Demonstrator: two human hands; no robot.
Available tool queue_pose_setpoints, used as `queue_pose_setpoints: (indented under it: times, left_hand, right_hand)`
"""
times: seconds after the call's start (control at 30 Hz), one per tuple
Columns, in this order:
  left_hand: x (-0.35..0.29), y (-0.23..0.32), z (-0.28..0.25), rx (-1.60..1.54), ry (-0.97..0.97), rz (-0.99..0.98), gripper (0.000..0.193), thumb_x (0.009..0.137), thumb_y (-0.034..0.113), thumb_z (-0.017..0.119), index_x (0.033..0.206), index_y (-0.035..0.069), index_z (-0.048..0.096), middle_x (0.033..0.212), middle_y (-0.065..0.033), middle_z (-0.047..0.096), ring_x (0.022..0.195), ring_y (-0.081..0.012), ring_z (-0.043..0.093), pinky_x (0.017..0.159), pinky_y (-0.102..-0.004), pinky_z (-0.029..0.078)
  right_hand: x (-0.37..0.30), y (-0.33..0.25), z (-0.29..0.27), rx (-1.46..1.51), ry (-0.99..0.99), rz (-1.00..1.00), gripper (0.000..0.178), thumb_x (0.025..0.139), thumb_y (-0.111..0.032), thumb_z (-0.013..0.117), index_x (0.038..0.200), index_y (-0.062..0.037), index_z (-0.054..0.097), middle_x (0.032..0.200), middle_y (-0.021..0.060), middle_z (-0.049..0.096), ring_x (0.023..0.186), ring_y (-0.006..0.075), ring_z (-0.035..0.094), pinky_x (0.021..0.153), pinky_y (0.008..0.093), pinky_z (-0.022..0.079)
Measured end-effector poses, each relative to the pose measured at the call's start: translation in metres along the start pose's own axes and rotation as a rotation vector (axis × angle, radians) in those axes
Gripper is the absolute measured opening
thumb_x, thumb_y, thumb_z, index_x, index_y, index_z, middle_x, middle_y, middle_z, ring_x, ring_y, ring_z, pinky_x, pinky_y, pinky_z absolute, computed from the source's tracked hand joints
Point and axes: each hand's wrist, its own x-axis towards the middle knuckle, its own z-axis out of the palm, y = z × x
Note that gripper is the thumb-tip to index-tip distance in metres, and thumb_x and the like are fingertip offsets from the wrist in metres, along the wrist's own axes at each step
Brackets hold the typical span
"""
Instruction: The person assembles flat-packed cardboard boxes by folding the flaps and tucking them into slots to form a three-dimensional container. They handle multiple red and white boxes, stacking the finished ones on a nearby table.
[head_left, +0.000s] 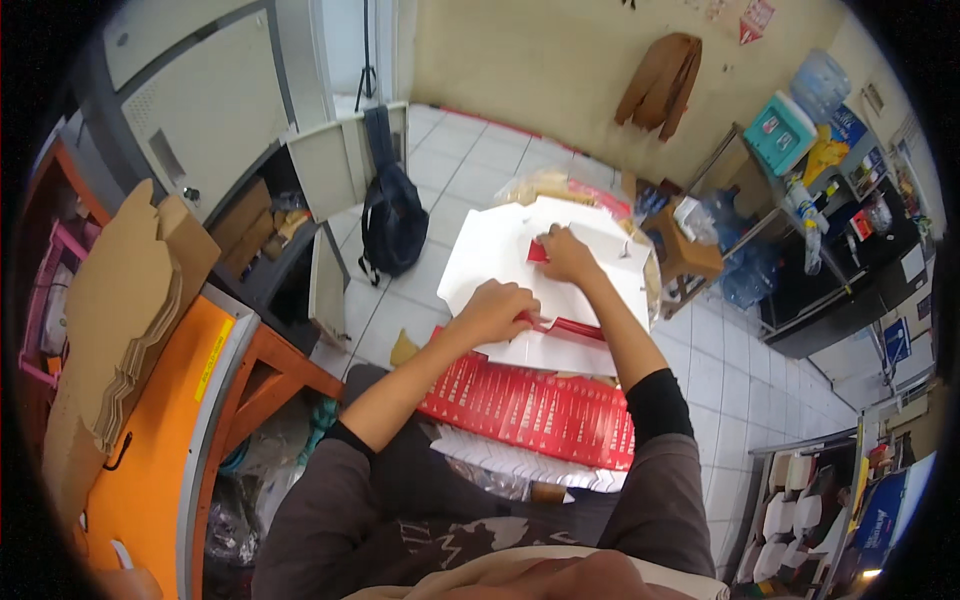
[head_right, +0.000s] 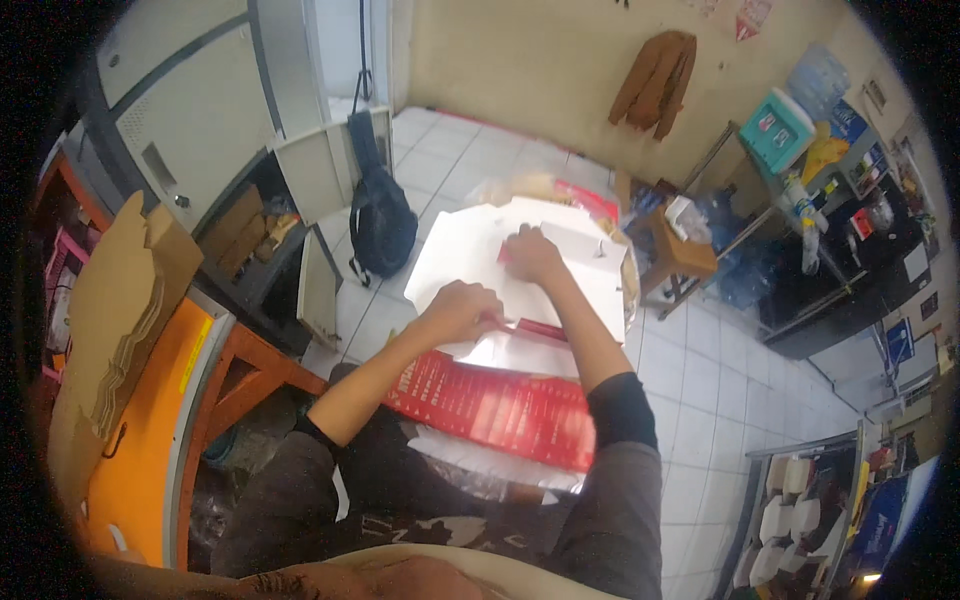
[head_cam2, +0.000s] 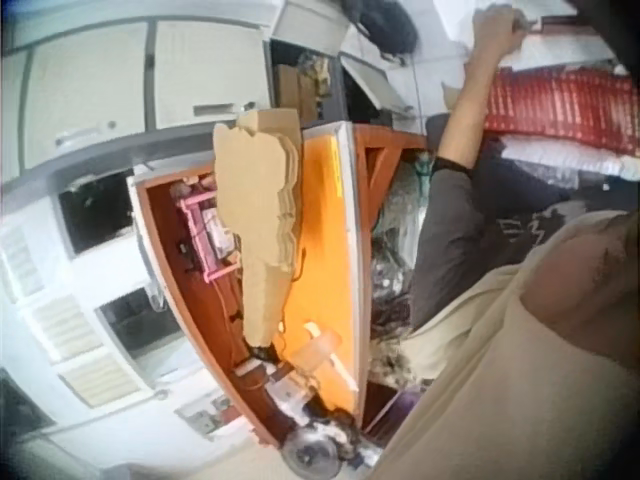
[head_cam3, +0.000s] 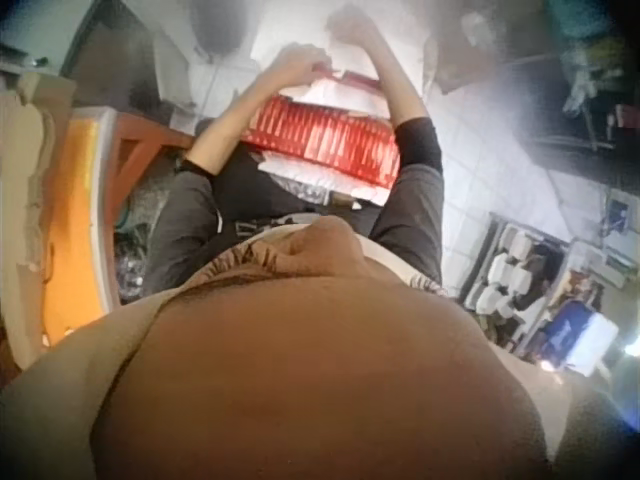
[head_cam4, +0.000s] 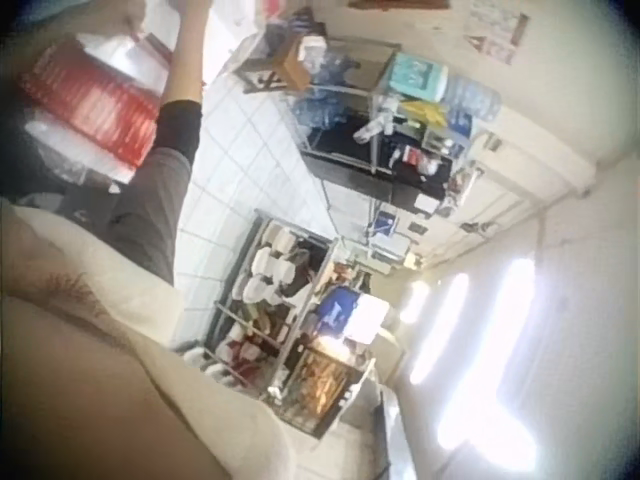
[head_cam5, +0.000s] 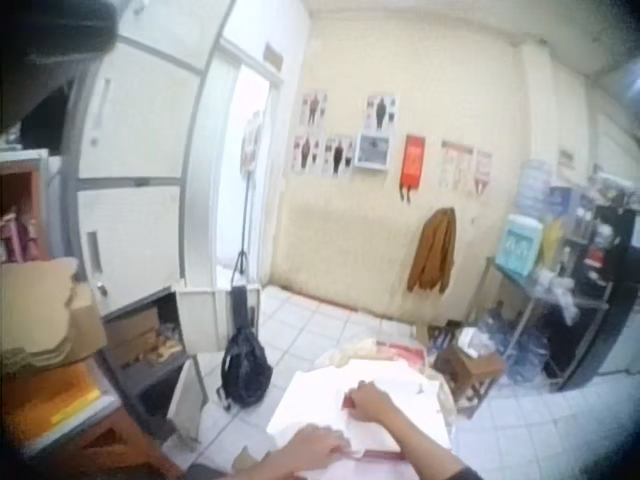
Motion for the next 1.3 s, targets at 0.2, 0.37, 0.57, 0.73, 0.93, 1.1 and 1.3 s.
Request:
queue_pose_setpoints:
  times: [0.2, 0.37, 0.57, 0.73, 0.93, 1.1, 1.3]
  left_hand:
    - [0.009, 0.021, -0.044, 0.182, 0.225, 0.121, 0.01, 0.07, 0.01, 0.066, 0.075, 0.017, 0.062, 0.079, 0.0023, 0.061, 0.081, -0.0202, 0.061, 0.068, -0.0378, 0.044]
    - [0.03, 0.021, -0.115, 0.09, 0.428, 0.192, 0.019, 0.066, -0.003, 0.059, 0.076, 0.012, 0.062, 0.082, -0.0011, 0.063, 0.08, -0.0255, 0.061, 0.071, -0.0361, 0.046]
    - [0.097, -0.031, -0.104, 0.11, 0.251, 0.529, 0.027, 0.059, -0.002, 0.061, 0.081, 0.013, 0.065, 0.087, -0.0016, 0.066, 0.087, -0.0249, 0.061, 0.079, -0.0383, 0.046]
    - [0.091, -0.043, -0.051, 0.326, -0.412, -0.317, 0.029, 0.073, 0.025, 0.067, 0.096, 0.008, 0.068, 0.097, -0.0091, 0.067, 0.104, -0.0244, 0.06, 0.087, -0.0458, 0.046]
    - [0.074, 0.005, 0.006, 0.358, -0.152, -0.652, 0.051, 0.071, 0.026, 0.074, 0.113, -0.001, 0.061, 0.112, -0.0196, 0.063, 0.112, -0.0322, 0.059, 0.085, -0.05, 0.051]
    - [0.058, -0.045, 0.011, -0.034, 0.009, -0.653, 0.037, 0.062, 0.014, 0.074, 0.096, 0.0, 0.066, 0.095, -0.0212, 0.067, 0.089, -0.0349, 0.067, 0.077, -0.0408, 0.055]
    - [0.035, -0.07, 0.012, -0.04, 0.229, -0.516, 0.042, 0.072, 0.024, 0.073, 0.107, 0.004, 0.066, 0.1, -0.0184, 0.068, 0.091, -0.0338, 0.065, 0.08, -0.0399, 0.052]
  right_hand:
    - [-0.001, 0.073, -0.031, -0.056, 0.259, 0.118, 0.02, 0.08, -0.026, 0.061, 0.083, -0.0089, 0.072, 0.084, 0.0168, 0.067, 0.082, 0.0336, 0.064, 0.076, 0.0459, 0.049]
    - [-0.033, 0.106, -0.089, 0.654, 0.404, 0.487, 0.025, 0.089, -0.025, 0.06, 0.086, -0.0017, 0.068, 0.083, 0.0096, 0.066, 0.073, 0.0194, 0.062, 0.066, 0.0336, 0.05]
    - [-0.114, 0.183, -0.032, 0.873, 0.44, 0.745, 0.018, 0.092, -0.015, 0.058, 0.102, -0.0017, 0.064, 0.083, 0.0055, 0.064, 0.074, 0.0138, 0.058, 0.064, 0.0322, 0.048]
    - [-0.132, 0.111, 0.041, 0.927, 0.543, 0.921, 0.026, 0.092, -0.01, 0.056, 0.111, 0.0068, 0.06, 0.096, 0.0115, 0.064, 0.082, 0.0214, 0.059, 0.073, 0.0343, 0.047]
    - [-0.136, 0.05, 0.03, 0.786, 0.59, 0.995, 0.034, 0.091, -0.012, 0.056, 0.119, 0.0077, 0.056, 0.107, 0.0135, 0.063, 0.094, 0.0209, 0.057, 0.084, 0.0324, 0.044]
    - [-0.153, 0.045, 0.01, 1.192, 0.711, 0.813, 0.043, 0.089, -0.013, 0.061, 0.125, 0.0073, 0.05, 0.112, 0.0148, 0.06, 0.096, 0.0208, 0.057, 0.085, 0.0327, 0.045]
    - [-0.137, 0.057, -0.003, 0.32, 0.582, 0.87, 0.097, 0.062, -0.026, 0.087, 0.137, 0.0051, 0.033, 0.127, 0.0208, 0.047, 0.112, 0.0295, 0.05, 0.093, 0.0395, 0.042]
